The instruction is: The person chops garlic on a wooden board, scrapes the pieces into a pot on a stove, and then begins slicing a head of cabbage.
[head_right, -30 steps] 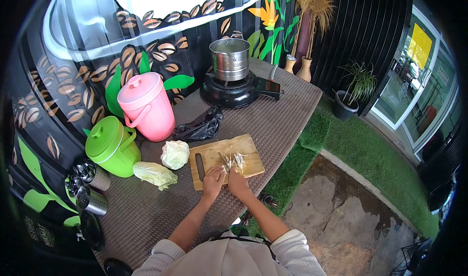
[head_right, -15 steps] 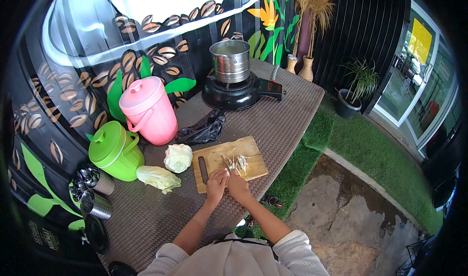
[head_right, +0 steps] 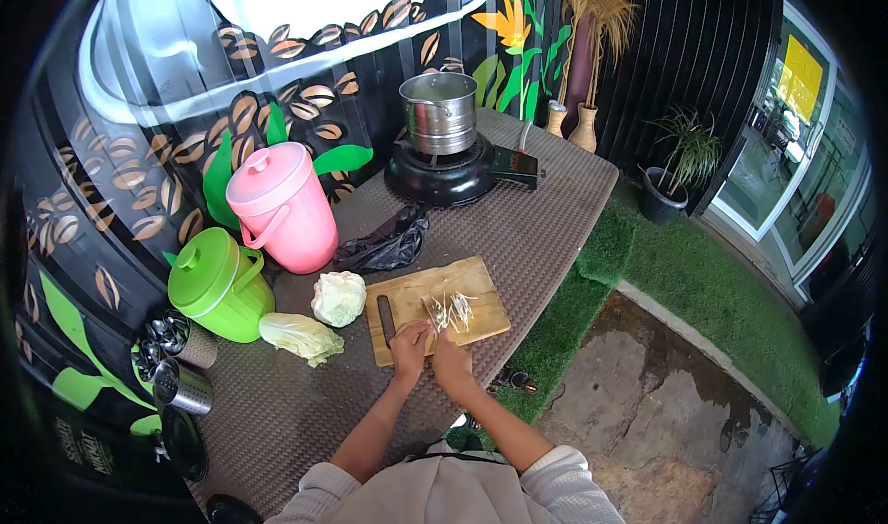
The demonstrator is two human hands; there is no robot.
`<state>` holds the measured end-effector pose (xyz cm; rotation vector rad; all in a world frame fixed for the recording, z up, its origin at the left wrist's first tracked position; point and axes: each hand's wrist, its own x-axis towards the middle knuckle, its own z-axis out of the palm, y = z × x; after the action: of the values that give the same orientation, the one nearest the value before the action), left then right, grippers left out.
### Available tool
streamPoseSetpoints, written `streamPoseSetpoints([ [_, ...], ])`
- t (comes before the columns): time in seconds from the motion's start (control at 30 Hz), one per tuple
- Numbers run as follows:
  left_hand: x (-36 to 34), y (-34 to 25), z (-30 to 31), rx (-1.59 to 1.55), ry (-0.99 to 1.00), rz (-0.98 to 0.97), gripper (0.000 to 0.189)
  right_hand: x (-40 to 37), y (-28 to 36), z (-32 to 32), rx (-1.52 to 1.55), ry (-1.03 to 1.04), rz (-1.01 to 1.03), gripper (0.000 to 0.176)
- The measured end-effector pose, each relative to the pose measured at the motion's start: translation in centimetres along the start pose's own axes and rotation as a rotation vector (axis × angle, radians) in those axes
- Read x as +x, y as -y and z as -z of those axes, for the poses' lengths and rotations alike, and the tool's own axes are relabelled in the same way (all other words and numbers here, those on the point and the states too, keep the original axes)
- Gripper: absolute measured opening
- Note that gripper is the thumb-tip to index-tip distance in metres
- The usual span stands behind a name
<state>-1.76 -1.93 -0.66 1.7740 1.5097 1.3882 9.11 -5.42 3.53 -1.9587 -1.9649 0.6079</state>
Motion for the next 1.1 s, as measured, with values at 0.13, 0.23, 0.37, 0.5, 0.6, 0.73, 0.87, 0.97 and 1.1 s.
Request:
streamPoseSetpoints([
  [0.13,0.1,0.3,0.0,0.047,0.014,-0.054,0.013,-0.4,-0.4,-1.9,-0.037,-0.076,0.011,0.025],
  [0.23,-0.3,0.5,0.1,0.112,0.017,-0.169,0.013,1.5,-0.9,-1.3,-0.006,-0.047,0.056,0.025],
  [0.37,-0.2,0.6,0.2,0.083,0.022,-0.108,0.013,2.0,-0.3,1.1,0.019,0.028,0.056,0.027],
  [0.5,0.1,0.3,0.1,0.020,0.018,-0.046,0.013,0.3,-0.3,-0.1,-0.072,-0.031,0.050,0.021],
  [0.6,0.1,0.4,0.2,0.051,0.009,-0.056,0.012,0.0,-0.5,-2.3,-0.045,-0.055,-0.016,0.018],
  [0.73,0.1,0.5,0.2,-0.011,0.008,-0.014,0.011,2.0,-0.4,-1.0,-0.010,-0.025,0.005,0.019],
  [0.87,0.5,0.3,0.6,-0.054,0.011,-0.016,0.012,1.3,-0.4,0.5,-0.067,0.034,0.040,0.021],
  [0.97,0.7,0.2,1.1,-0.037,0.054,-0.002,0.013,-1.0,-0.6,-0.6,-0.097,-0.074,0.030,0.020],
  [1.1,1.2,0.5,1.1,-0.012,0.104,-0.044,0.013,-0.8,-0.5,-2.0,-0.083,-0.049,-0.010,0.019],
])
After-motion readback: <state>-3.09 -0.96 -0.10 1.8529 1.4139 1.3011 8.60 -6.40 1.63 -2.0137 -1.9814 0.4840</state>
